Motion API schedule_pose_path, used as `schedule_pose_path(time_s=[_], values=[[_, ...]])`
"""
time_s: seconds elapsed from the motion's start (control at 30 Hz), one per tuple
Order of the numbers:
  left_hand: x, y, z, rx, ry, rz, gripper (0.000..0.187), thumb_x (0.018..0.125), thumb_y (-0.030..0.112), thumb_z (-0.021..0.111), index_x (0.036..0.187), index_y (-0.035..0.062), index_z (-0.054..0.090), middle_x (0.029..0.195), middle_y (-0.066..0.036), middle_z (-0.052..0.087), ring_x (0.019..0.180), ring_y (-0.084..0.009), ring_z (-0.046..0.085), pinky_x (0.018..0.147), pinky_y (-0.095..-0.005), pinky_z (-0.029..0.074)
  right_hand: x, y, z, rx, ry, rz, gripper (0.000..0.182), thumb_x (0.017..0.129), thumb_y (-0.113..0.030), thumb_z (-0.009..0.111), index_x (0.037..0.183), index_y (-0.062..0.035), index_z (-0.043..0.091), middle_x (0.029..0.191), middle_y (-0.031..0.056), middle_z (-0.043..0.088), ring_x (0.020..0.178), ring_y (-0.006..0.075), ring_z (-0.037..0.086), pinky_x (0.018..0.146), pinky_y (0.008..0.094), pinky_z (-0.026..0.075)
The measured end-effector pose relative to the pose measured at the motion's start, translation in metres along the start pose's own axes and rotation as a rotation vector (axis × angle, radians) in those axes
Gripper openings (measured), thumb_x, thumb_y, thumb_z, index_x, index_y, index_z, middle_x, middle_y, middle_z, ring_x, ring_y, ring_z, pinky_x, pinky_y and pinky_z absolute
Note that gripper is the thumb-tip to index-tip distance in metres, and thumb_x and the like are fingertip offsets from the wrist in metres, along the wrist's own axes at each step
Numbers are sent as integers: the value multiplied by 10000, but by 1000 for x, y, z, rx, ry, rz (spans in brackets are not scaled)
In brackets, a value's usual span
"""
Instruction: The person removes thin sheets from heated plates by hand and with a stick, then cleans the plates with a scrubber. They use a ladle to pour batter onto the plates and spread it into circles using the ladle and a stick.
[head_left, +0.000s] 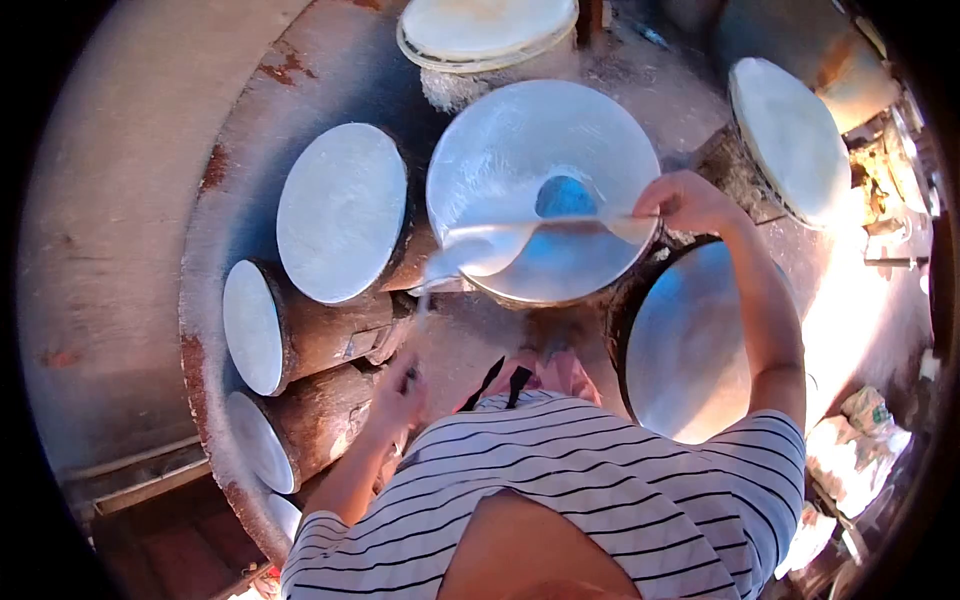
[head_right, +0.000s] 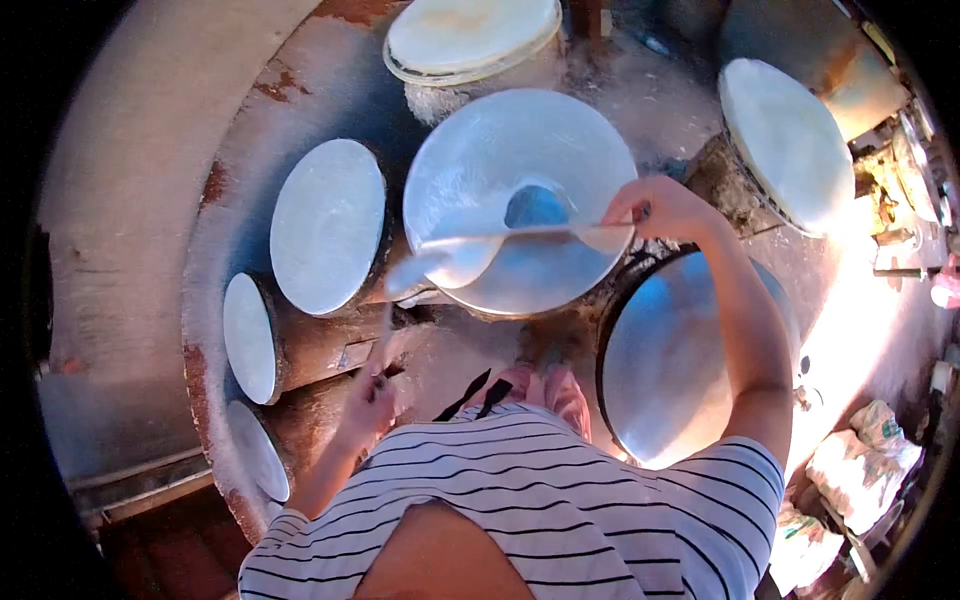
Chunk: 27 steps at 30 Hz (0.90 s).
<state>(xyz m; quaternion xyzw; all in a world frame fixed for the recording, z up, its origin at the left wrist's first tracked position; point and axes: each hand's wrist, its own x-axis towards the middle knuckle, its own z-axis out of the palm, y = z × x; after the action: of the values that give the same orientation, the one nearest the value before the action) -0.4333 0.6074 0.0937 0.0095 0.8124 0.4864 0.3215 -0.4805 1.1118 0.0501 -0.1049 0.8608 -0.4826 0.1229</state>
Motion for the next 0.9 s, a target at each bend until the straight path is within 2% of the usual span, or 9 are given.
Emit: schedule_pose_path(time_s=[0.03,0.17,0.3,0.4,0.5,0.6,0.7,0.8,0.9], values=[[5,2,0,-87,24,1,623,909,42,516,1461,210,283,768,22,530,510,-55,404,461,-188,353,-11,2,4,50,23,62,243,664,51,597,872,-33,690,820,62,645,733,168,563,651,319,469],[29,57,13,-602,-41,76,615,947,65,446,1475,268,202,652,34,386,426,-52,328,353,-192,289,21,15,52,-207,219,-352,299,670,17,630,940,-82,711,862,70,661,758,160,603,656,302,482],[23,51,-5,-812,-191,249,574,982,115,400,1468,333,185,614,33,298,403,-42,270,318,-176,260,-74,-1,19,11,65,52,305,654,43,607,929,-55,694,930,84,656,853,241,614,697,318,478],[45,64,-5,-978,-325,273,558,996,134,381,1468,341,170,620,25,318,394,-41,272,309,-178,267,-59,27,60,-7,527,-42,363,633,85,591,945,-72,690,1014,85,640,898,283,598,721,333,487],[62,85,8,-1143,-433,306,552,1004,133,361,1471,340,152,628,20,336,385,-40,277,306,-181,276,-69,-1,88,-444,456,-232,430,608,118,579,980,-73,681,1048,87,622,926,286,580,754,345,498],[46,61,-20,-1090,-516,400,566,1002,137,366,1476,339,131,634,14,343,383,-39,276,308,-182,281,-152,-46,121,-632,481,-8,384,641,107,598,967,-77,685,1044,74,633,940,261,591,804,347,505],[33,40,-63,-843,-423,482,588,996,150,394,1481,326,114,629,13,336,382,-42,275,307,-183,274,-138,-83,222,367,897,366,357,700,99,618,1013,-64,671,1086,70,635,990,181,595,836,324,499],[34,34,-84,-868,-431,485,605,993,148,402,1487,306,89,620,8,331,369,-50,273,293,-189,280,9,-128,311,579,796,109,395,773,41,655,1152,-39,579,1014,102,648,896,162,626,771,274,509],[33,24,-104,-863,-541,587,628,984,150,428,1485,318,90,620,-3,333,362,-56,274,280,-197,283,115,-150,367,1044,837,310,289,904,-89,583,1180,-70,498,902,61,643,710,113,588,548,255,452]])
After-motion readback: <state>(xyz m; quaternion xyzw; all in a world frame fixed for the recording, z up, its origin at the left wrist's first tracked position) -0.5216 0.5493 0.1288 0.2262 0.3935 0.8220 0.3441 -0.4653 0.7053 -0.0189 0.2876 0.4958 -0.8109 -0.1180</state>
